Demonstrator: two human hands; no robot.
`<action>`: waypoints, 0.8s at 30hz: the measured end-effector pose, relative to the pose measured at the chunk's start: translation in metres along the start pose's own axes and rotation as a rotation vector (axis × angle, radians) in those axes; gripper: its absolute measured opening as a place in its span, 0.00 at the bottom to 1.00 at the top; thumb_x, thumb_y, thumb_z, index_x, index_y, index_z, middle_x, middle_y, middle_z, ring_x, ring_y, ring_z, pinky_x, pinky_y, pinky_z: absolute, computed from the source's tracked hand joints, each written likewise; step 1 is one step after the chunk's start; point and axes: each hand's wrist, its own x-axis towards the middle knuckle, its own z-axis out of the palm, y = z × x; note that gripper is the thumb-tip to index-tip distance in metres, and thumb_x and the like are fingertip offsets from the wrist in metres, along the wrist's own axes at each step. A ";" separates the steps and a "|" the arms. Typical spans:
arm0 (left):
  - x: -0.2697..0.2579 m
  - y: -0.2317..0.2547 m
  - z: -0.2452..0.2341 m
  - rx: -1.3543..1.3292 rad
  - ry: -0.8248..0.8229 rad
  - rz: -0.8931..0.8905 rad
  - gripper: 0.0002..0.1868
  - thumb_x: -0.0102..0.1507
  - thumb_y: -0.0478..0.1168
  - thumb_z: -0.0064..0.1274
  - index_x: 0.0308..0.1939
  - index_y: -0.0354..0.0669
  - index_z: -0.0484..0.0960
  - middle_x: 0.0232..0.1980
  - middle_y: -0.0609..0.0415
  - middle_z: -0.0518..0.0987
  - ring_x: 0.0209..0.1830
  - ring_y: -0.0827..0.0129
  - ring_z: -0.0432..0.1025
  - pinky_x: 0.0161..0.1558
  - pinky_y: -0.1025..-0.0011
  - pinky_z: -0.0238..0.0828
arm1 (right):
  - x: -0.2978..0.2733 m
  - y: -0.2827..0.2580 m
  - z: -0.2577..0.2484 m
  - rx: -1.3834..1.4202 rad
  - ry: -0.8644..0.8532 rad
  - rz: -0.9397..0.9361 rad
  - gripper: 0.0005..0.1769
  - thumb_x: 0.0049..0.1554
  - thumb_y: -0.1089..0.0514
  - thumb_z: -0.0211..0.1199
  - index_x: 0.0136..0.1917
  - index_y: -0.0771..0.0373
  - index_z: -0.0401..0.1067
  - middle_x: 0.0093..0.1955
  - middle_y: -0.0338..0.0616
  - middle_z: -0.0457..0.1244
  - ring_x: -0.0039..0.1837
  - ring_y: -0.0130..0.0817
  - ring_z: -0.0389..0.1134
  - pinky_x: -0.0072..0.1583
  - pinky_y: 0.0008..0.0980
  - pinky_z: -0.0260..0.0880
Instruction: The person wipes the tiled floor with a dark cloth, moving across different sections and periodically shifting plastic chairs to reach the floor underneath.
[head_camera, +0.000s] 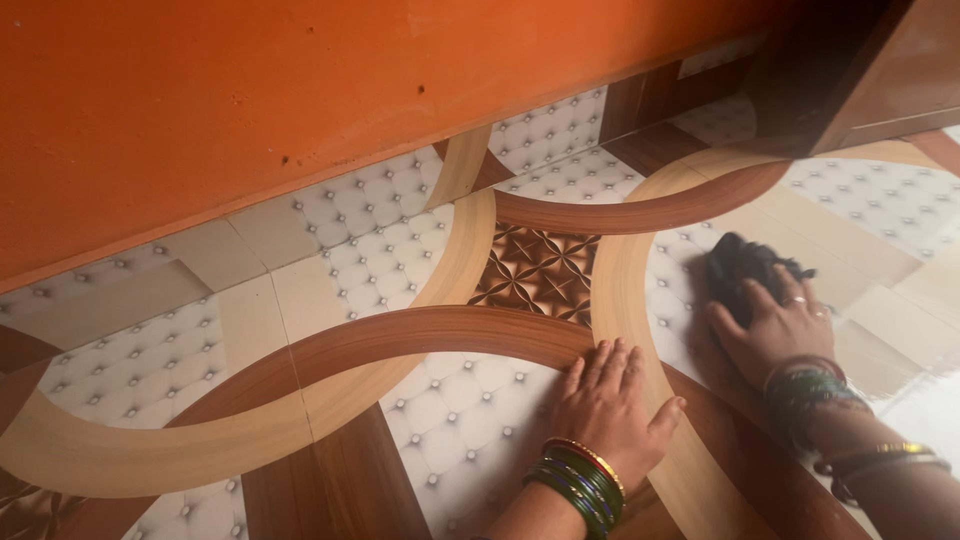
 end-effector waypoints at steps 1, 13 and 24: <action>0.004 0.000 0.001 0.006 -0.002 -0.004 0.41 0.68 0.61 0.39 0.75 0.32 0.59 0.79 0.37 0.57 0.82 0.53 0.45 0.77 0.52 0.32 | 0.008 -0.001 0.002 0.041 -0.019 0.062 0.42 0.56 0.26 0.51 0.74 0.50 0.65 0.82 0.55 0.48 0.82 0.58 0.45 0.77 0.50 0.44; 0.015 -0.053 -0.021 0.035 0.294 -0.138 0.42 0.69 0.64 0.38 0.75 0.34 0.62 0.79 0.37 0.58 0.81 0.50 0.48 0.76 0.50 0.36 | 0.016 -0.128 0.011 0.090 0.006 -0.275 0.46 0.55 0.25 0.51 0.78 0.49 0.59 0.81 0.61 0.46 0.81 0.65 0.42 0.76 0.50 0.44; -0.014 -0.113 -0.062 0.003 0.466 -0.392 0.43 0.68 0.66 0.36 0.76 0.37 0.58 0.80 0.38 0.55 0.81 0.49 0.46 0.77 0.53 0.33 | -0.013 -0.272 0.016 0.064 -0.148 -0.574 0.49 0.52 0.30 0.58 0.80 0.49 0.55 0.84 0.60 0.38 0.82 0.65 0.35 0.73 0.60 0.43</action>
